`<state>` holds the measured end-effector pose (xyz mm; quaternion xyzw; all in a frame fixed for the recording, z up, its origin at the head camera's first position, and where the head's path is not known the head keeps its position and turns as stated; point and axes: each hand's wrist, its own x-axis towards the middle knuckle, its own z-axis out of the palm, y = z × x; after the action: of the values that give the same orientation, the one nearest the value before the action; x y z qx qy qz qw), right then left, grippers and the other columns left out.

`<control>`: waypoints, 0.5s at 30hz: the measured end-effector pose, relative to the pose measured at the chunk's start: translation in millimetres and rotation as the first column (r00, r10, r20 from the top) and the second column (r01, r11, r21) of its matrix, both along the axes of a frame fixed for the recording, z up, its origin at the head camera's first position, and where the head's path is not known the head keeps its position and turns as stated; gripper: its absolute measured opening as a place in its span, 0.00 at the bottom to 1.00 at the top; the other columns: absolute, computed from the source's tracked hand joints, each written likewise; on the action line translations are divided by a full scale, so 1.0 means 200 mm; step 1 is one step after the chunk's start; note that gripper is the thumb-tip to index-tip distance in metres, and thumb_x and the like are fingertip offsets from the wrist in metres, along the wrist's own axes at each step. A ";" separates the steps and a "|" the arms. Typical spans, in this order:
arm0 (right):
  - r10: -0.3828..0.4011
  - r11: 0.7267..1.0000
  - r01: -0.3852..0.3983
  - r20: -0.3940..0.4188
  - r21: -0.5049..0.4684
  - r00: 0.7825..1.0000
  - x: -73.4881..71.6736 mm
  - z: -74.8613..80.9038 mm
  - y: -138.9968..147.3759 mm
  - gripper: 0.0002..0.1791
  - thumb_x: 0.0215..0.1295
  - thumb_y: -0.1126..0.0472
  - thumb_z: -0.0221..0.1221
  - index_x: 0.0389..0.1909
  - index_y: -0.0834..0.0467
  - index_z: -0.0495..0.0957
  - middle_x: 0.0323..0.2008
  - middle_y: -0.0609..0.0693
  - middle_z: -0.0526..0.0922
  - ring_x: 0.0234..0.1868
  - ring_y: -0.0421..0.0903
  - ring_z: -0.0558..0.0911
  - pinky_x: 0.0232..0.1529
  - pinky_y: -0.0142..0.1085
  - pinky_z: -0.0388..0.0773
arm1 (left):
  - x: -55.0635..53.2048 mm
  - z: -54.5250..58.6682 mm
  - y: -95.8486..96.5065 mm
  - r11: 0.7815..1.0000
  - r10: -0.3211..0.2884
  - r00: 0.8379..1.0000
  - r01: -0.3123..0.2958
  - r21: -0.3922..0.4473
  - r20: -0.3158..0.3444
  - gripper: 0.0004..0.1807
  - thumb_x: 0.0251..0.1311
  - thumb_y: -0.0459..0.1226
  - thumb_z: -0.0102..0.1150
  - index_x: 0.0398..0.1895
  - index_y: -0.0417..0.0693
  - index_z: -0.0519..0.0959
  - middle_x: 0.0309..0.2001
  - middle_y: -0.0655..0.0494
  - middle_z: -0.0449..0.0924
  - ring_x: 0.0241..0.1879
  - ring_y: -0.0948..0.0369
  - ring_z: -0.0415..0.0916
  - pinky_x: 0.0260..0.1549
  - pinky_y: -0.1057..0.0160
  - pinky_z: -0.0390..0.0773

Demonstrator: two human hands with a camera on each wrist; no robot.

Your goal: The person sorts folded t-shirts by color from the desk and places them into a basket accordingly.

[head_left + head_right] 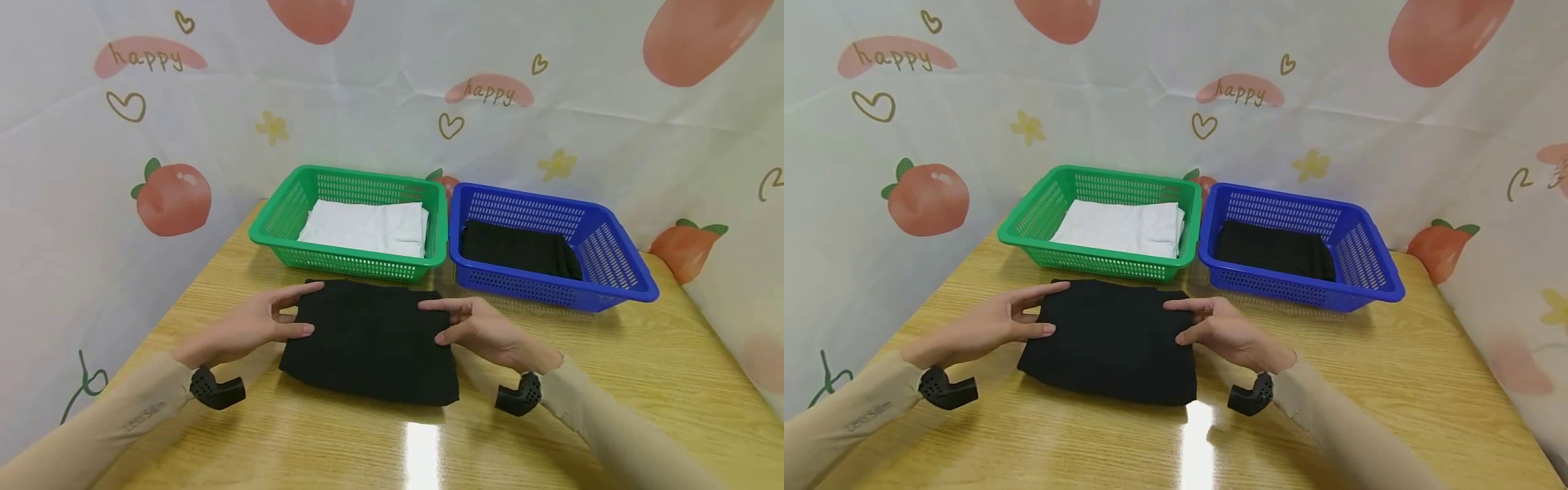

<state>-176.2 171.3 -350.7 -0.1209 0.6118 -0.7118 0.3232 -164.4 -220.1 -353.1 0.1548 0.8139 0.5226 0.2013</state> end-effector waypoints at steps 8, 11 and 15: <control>0.050 0.999 -0.051 -0.077 -0.008 0.996 -0.02 0.11 0.29 0.35 0.60 0.79 0.59 0.70 0.65 0.65 0.19 0.43 0.47 0.24 0.42 0.51 0.47 0.35 0.69 | -0.03 0.08 0.23 0.992 -0.033 0.999 0.035 0.118 -0.016 0.41 0.57 0.47 0.71 0.73 0.72 0.62 0.75 0.64 0.49 0.66 0.46 0.65 0.56 0.49 0.73; 0.062 0.998 -0.063 -0.102 -0.002 0.993 -0.02 0.16 0.37 0.34 0.62 0.79 0.57 0.71 0.64 0.64 0.18 0.43 0.48 0.24 0.42 0.51 0.47 0.36 0.67 | -0.05 0.12 0.31 0.977 -0.065 0.998 0.067 0.202 -0.012 0.41 0.58 0.43 0.71 0.74 0.69 0.62 0.74 0.62 0.52 0.62 0.51 0.71 0.53 0.52 0.75; 0.070 0.997 -0.071 -0.138 -0.009 0.988 -0.03 0.22 0.48 0.34 0.64 0.80 0.54 0.72 0.63 0.64 0.18 0.43 0.48 0.25 0.42 0.51 0.42 0.36 0.66 | -0.08 0.17 0.41 0.943 -0.110 0.994 0.108 0.314 -0.010 0.41 0.60 0.37 0.69 0.75 0.64 0.61 0.71 0.57 0.60 0.60 0.53 0.73 0.51 0.52 0.77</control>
<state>-181.9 267.1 -307.4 -0.1935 0.6229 -0.6942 0.3043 -180.2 -137.3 -319.3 0.2277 0.7099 0.6339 0.2059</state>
